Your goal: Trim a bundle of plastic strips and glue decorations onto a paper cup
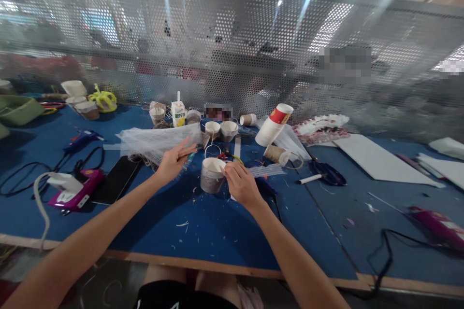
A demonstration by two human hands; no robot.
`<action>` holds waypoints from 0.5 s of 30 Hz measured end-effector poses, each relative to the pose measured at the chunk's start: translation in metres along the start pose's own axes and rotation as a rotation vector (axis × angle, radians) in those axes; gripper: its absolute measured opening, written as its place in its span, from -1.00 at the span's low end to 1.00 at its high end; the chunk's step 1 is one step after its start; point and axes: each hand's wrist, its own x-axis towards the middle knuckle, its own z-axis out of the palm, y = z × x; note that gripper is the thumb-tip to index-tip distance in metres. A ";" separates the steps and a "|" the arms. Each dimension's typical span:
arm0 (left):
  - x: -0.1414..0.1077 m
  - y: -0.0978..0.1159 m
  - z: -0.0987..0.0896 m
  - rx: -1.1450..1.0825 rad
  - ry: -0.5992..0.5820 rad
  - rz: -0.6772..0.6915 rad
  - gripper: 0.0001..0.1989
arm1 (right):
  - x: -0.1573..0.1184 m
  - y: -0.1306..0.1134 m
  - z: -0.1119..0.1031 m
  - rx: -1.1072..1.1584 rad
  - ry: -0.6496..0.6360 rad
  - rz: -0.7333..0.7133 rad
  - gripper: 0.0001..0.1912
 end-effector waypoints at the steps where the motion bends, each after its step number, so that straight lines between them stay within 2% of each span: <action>1: 0.000 0.001 0.000 -0.004 -0.029 0.034 -0.40 | 0.000 0.000 0.000 0.010 -0.004 0.007 -0.82; 5: -0.004 0.010 0.000 0.003 -0.137 0.215 -0.59 | 0.001 -0.001 0.001 0.062 -0.015 0.025 -0.82; 9: -0.012 0.018 0.007 0.152 -0.296 0.439 -0.69 | 0.001 -0.003 0.004 0.081 -0.058 0.037 -0.83; 11: -0.016 0.019 0.012 0.221 -0.309 0.445 -0.76 | 0.000 -0.005 0.005 0.100 -0.081 0.055 -0.83; 15: -0.019 0.021 0.017 0.266 -0.255 0.368 -0.79 | 0.000 -0.007 0.005 0.139 -0.110 0.093 -0.83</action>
